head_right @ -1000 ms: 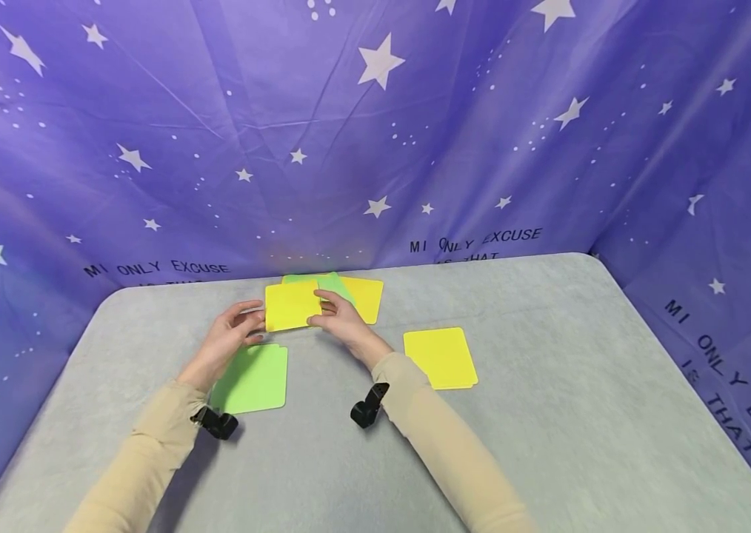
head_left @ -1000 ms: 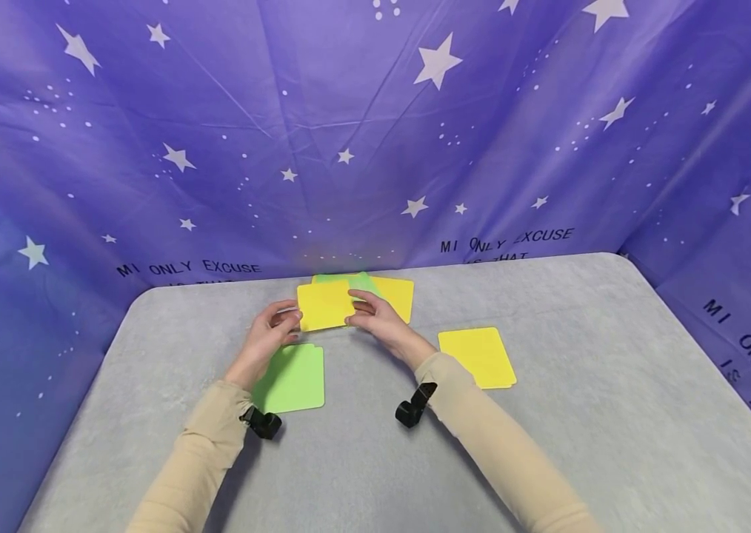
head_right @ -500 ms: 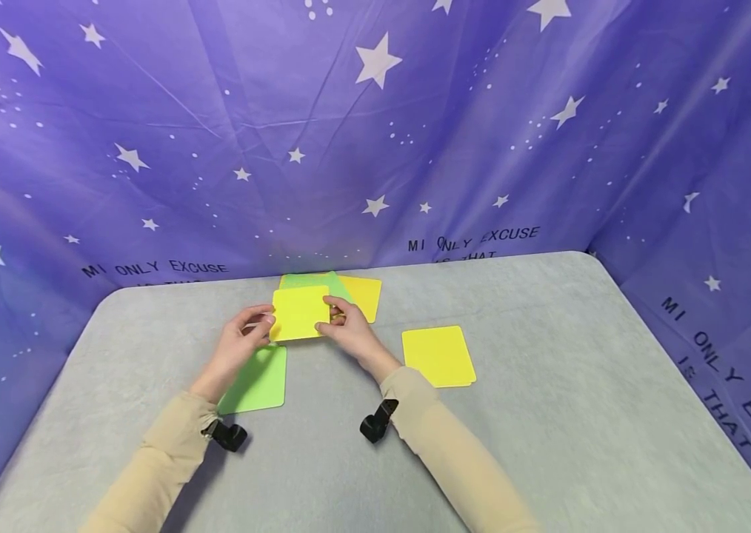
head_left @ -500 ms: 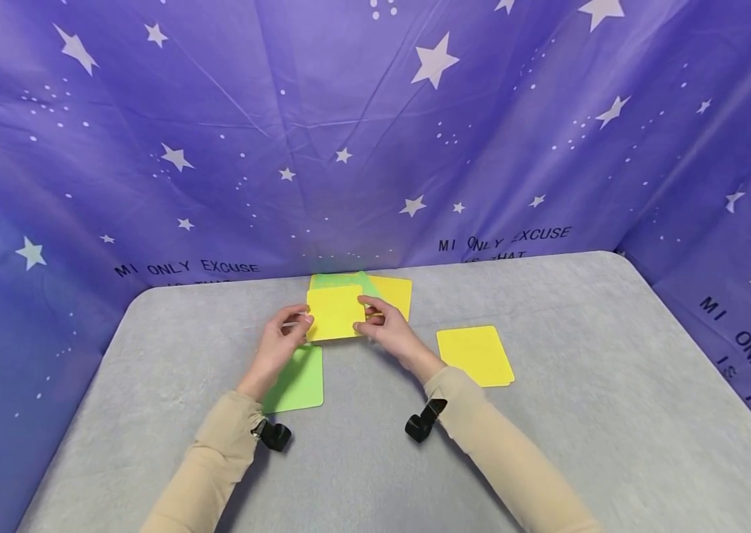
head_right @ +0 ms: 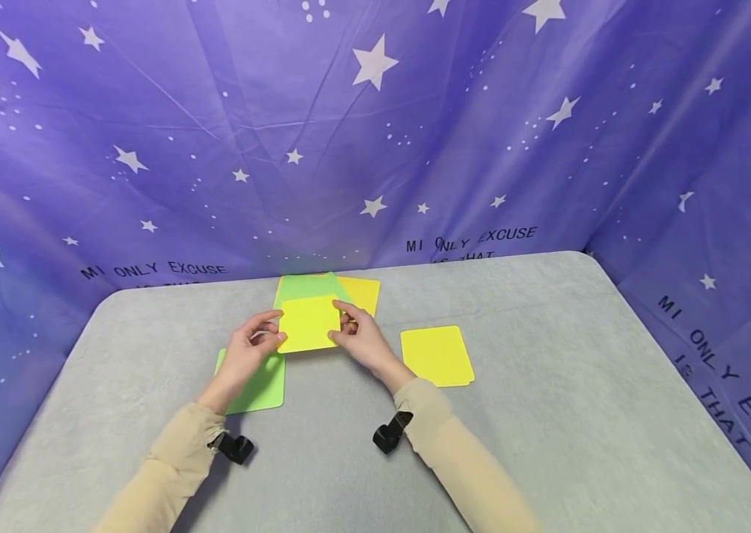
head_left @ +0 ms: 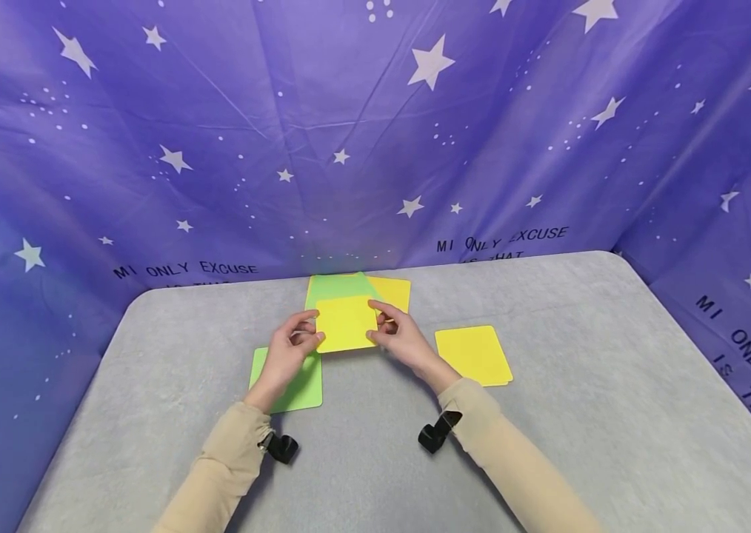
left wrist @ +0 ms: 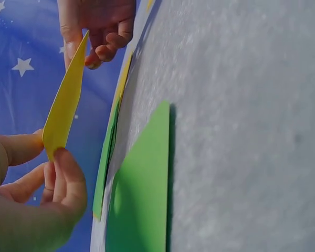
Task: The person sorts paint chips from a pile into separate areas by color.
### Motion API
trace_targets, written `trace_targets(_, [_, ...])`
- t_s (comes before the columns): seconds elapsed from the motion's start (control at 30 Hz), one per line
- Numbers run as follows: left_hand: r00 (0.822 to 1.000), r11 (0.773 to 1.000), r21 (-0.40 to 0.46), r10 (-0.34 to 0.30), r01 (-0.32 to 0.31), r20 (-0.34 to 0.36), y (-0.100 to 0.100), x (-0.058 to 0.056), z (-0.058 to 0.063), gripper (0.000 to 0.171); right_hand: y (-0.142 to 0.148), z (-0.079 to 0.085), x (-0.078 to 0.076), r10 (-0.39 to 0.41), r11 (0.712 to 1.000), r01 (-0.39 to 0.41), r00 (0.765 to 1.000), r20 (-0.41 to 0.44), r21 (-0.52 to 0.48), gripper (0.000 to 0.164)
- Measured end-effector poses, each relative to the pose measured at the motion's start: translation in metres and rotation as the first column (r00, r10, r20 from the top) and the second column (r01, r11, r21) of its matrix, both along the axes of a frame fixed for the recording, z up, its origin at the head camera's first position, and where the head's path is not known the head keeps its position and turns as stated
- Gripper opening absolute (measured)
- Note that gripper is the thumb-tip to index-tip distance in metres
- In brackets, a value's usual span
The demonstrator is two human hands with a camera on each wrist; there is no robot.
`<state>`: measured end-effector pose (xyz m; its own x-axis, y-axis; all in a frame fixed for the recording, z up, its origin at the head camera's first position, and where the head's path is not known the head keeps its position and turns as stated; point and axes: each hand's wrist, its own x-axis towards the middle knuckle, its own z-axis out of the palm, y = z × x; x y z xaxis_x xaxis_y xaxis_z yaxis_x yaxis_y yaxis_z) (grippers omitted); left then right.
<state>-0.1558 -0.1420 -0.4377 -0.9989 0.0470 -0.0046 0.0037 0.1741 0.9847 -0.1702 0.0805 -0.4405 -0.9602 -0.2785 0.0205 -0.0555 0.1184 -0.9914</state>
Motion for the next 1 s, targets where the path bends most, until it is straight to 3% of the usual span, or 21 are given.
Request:
trace_targets(0.13, [1.000, 1.000, 0.016, -0.018, 0.018, -0.001, 0.005, 0.003, 0.000, 0.045, 0.008, 0.003, 0.004, 0.038, 0.999, -0.038, 0.999, 0.006, -0.020, 0.059])
trace_targets(0.23, [0.999, 0.999, 0.033, -0.033, 0.033, 0.006, 0.009, 0.004, -0.001, 0.047, 0.013, 0.016, 0.012, 0.060, 0.998, -0.060, 0.998, 0.009, -0.025, 0.059])
trace_targets(0.37, [0.998, 0.996, 0.061, -0.066, 0.065, 0.020, 0.012, 0.005, -0.002, 0.050, 0.020, 0.035, 0.026, 0.075, 0.997, -0.075, 0.997, -0.001, 0.016, 0.058])
trace_targets(0.5, [0.995, 0.991, 0.086, -0.101, 0.098, 0.025, 0.017, 0.009, -0.001, 0.052, 0.026, 0.040, 0.033, 0.073, 0.994, -0.069, 0.996, -0.049, 0.085, 0.055])
trace_targets(0.6, [0.993, 0.989, 0.096, -0.117, 0.115, 0.022, 0.023, 0.010, -0.001, 0.053, 0.032, 0.039, 0.036, 0.061, 0.991, -0.049, 0.993, -0.097, 0.122, 0.054])
trace_targets(0.8, [0.988, 0.983, 0.107, -0.152, 0.151, 0.004, 0.033, 0.013, -0.001, 0.054, 0.046, 0.016, 0.030, 0.049, 0.984, -0.019, 0.985, -0.166, 0.177, 0.056])
trace_targets(1.0, [0.984, 0.977, 0.119, -0.178, 0.177, -0.008, 0.044, 0.017, -0.002, 0.056, 0.062, 0.007, 0.029, 0.083, 0.962, -0.004, 0.957, -0.277, 0.272, 0.055])
